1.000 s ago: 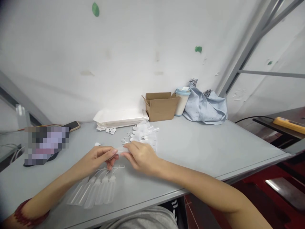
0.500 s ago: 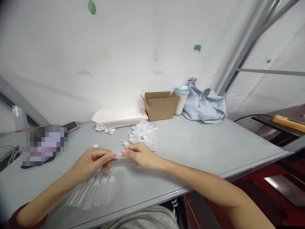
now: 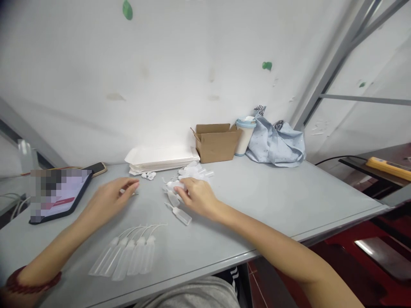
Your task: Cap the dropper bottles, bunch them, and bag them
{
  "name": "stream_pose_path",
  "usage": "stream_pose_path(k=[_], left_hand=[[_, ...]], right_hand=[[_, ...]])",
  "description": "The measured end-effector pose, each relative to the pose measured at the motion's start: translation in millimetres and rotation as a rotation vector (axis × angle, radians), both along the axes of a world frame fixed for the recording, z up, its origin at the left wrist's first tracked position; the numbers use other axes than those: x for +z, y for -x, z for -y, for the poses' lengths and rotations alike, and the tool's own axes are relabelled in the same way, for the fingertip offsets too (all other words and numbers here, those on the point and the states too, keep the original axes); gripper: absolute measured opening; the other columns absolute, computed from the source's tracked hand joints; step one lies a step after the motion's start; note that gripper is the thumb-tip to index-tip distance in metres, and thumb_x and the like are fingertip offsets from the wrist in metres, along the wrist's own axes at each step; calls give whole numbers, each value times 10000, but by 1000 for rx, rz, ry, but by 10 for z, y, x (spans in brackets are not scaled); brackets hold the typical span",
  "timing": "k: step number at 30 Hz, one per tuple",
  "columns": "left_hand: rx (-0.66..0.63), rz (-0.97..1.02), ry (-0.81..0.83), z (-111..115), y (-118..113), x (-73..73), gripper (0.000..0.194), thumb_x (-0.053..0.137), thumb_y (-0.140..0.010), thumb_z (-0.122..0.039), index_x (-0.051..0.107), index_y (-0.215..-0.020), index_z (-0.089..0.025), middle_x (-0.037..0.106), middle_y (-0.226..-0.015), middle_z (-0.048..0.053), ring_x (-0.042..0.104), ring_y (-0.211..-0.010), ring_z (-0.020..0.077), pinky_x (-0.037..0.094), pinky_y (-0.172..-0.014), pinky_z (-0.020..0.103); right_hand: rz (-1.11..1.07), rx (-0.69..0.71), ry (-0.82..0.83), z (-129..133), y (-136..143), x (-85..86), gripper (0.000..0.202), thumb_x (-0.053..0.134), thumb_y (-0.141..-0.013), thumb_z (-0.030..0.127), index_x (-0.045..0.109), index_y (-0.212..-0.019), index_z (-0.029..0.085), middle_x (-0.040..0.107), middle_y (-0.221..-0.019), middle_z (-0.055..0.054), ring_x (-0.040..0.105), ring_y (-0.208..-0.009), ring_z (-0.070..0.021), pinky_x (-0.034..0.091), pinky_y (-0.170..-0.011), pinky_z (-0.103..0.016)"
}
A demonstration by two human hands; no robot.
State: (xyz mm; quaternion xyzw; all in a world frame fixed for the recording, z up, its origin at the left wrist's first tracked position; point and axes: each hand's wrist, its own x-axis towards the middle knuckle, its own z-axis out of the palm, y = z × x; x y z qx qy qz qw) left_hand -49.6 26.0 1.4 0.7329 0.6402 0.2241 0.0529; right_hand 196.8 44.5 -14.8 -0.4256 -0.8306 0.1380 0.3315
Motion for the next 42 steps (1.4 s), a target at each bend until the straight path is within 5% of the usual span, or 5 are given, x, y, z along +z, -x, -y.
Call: stream_pose_path(k=[5, 17, 21, 28, 42], left_hand=[[29, -355, 40, -69, 179, -129, 436, 317, -858, -263, 539, -1204, -119, 571, -1155, 162, 520, -1062, 331, 448, -816, 424], [-151, -265, 121, -154, 205, -269, 402, 372, -782, -169, 632, -1089, -157, 664, -1089, 111, 610, -987, 254, 447, -851, 335], [-143, -223, 118, -154, 203, -279, 364, 397, -770, -186, 654, -1026, -163, 675, -1062, 108, 614, -962, 255, 450, -839, 340], [-41, -312, 149, -122, 187, -222, 335, 412, -780, -260, 654, -980, -143, 686, -957, 130, 634, -870, 265, 454, -760, 337], [-34, -375, 184, -107, 163, -180, 340, 385, -799, -245, 653, -981, -142, 690, -925, 128, 646, -839, 268, 445, -703, 320]], right_hand=[[115, -63, -41, -96, -32, -72, 230, 500, -879, 287, 605, -1010, 129, 623, -829, -60, 514, -621, -124, 354, -585, -244], [351, -112, -219, -17, -7, -92, 191, 564, -815, 197, 581, -986, 113, 538, -1044, -150, 460, -967, -263, 455, -616, -309], [247, 72, -306, 154, 34, -31, 183, 465, -878, 230, 565, -976, 112, 573, -954, -133, 489, -868, -220, 442, -647, -309], [429, 694, -129, 573, 99, 54, 252, 402, -935, 298, 533, -1114, 179, 592, -822, -30, 537, -675, -122, 374, -550, -216], [544, 695, -66, 568, 138, 38, 307, 351, -958, 382, 577, -1057, 199, 563, -733, -9, 501, -597, -104, 334, -523, -203]])
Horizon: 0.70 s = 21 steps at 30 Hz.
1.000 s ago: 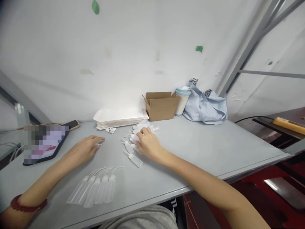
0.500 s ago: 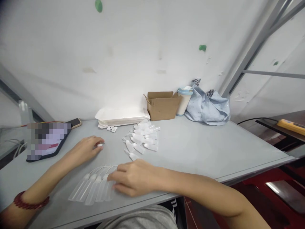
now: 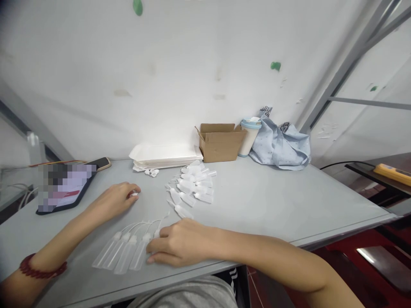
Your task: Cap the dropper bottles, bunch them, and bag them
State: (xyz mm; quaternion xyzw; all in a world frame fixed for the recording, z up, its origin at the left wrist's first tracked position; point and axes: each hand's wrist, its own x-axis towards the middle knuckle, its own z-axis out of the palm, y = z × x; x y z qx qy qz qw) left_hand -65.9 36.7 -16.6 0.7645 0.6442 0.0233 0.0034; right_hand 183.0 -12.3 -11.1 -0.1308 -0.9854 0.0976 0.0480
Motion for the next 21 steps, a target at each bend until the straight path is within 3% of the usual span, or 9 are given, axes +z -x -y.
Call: stream_pose_path(k=[6, 13, 16, 21], left_hand=[[9, 168, -39, 14, -54, 5, 393, 409, -768, -264, 640, -1059, -136, 690, -933, 117, 636, -857, 258, 458, -754, 331], [-28, 836, 180, 122, -194, 210, 371, 546, -765, -443, 665, -1007, -188, 671, -1084, 69, 585, -1012, 259, 447, -862, 337], [31, 1079, 281, 185, -245, 266, 327, 631, -740, -424, 665, -986, -211, 683, -1025, 47, 595, -960, 236, 454, -833, 323], [40, 1438, 397, 220, -336, 229, 210, 701, -727, -322, 682, -899, -202, 671, -902, 12, 587, -820, 145, 459, -779, 241]], right_hand=[[-56, -101, -148, -25, 5, -61, 349, 323, -955, 433, 592, -966, 210, 534, -704, -13, 428, -542, -101, 283, -504, -218], [-287, -220, -286, -151, -32, -109, 325, 370, -943, 419, 592, -964, 184, 539, -730, -28, 464, -583, -114, 312, -516, -217], [-410, -246, -304, -187, -39, -118, 251, 406, -934, 361, 573, -950, 174, 553, -732, -28, 480, -595, -116, 331, -517, -215], [-573, -219, -269, -201, -34, -135, 79, 451, -896, 225, 501, -861, 175, 573, -733, -21, 498, -606, -111, 340, -505, -201]])
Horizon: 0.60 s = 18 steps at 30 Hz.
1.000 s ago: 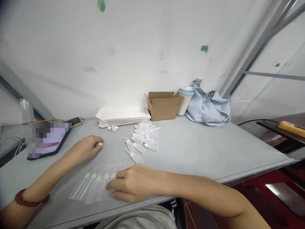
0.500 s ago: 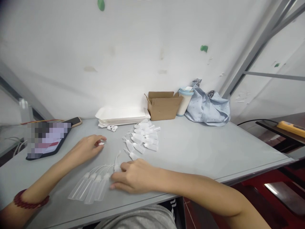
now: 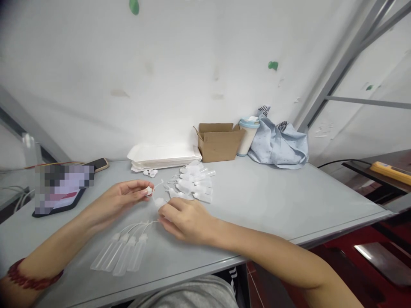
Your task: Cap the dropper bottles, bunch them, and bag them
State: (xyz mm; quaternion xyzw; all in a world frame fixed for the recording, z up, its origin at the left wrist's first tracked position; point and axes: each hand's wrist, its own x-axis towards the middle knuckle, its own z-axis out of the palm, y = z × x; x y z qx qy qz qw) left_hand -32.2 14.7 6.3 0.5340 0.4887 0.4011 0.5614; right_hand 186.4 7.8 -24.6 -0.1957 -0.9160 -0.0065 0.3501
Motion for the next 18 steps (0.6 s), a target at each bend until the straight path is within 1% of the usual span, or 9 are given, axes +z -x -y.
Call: stream_pose_path(k=[4, 7, 10, 13, 18], left_hand=[[-6, 237, 27, 32, -101, -40, 144, 722, -724, -266, 694, -842, -188, 676, -868, 5, 588, -841, 116, 447, -823, 202], [-23, 328, 72, 76, -171, -43, 111, 723, -730, -246, 694, -816, -183, 692, -880, 15, 597, -881, 122, 445, -853, 204], [-65, 347, 92, 110, -212, -25, 114, 702, -753, -250, 692, -836, -172, 698, -910, 39, 602, -924, 152, 456, -868, 240], [-95, 323, 64, 126, -220, -3, 119, 676, -778, -251, 689, -862, -168, 696, -956, 52, 605, -941, 171, 458, -880, 268], [-129, 241, 13, 140, -217, 3, 122, 651, -797, -260, 690, -875, -174, 694, -955, 49, 607, -940, 182, 449, -888, 278]], right_hand=[[-41, 59, 130, 20, 10, -12, 38, 454, -885, 203, 448, -853, 184, 580, -743, -20, 513, -601, -106, 385, -528, -197], [-57, 96, 247, 29, 15, -28, 34, 449, -876, 192, 427, -849, 188, 573, -730, -14, 512, -592, -105, 406, -540, -199], [-69, 98, 333, 26, 14, -39, 31, 446, -862, 185, 417, -853, 188, 567, -722, -12, 494, -561, -99, 402, -524, -199], [-74, 86, 398, 17, 11, -35, 28, 442, -853, 186, 415, -854, 186, 555, -700, -4, 479, -526, -91, 390, -501, -196], [-75, 73, 427, 5, 3, -32, 26, 444, -847, 195, 421, -852, 183, 516, -665, 20, 461, -504, -80, 362, -485, -190]])
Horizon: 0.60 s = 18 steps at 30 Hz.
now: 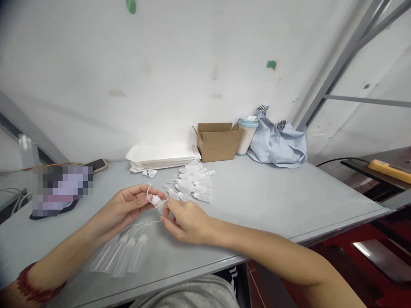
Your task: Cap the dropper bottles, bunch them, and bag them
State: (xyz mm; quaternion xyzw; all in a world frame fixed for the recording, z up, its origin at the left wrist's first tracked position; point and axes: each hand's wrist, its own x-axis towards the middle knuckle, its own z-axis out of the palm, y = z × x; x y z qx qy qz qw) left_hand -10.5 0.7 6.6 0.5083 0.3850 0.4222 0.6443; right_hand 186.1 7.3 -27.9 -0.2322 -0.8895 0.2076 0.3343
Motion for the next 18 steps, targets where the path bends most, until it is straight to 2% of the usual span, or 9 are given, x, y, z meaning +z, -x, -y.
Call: stream_pose_path(k=[7, 13, 18], left_hand=[[6, -136, -80, 14, -4, -3, 155, 642, -799, -304, 694, -894, -193, 691, -969, 50, 595, -959, 196, 430, -885, 289], [121, -268, -154, 7, -5, -33, 163, 697, -734, -332, 684, -836, -206, 648, -811, 2, 575, -783, 152, 460, -745, 251], [134, -316, -216, 11, 3, -4, 157, 708, -710, -331, 688, -792, -199, 645, -784, 15, 574, -755, 169, 471, -707, 264]], right_hand=[[-27, -2, 17, 5, -3, 25, 35, 442, -846, 192, 408, -841, 189, 491, -670, 36, 431, -483, -64, 342, -470, -180], [0, -21, 24, -4, 8, 20, 25, 420, -856, 200, 400, -846, 188, 469, -627, 40, 428, -473, -78, 340, -463, -193], [8, 0, -50, -7, 2, 6, 29, 409, -840, 170, 403, -859, 191, 509, -680, 8, 458, -531, -97, 354, -483, -201]])
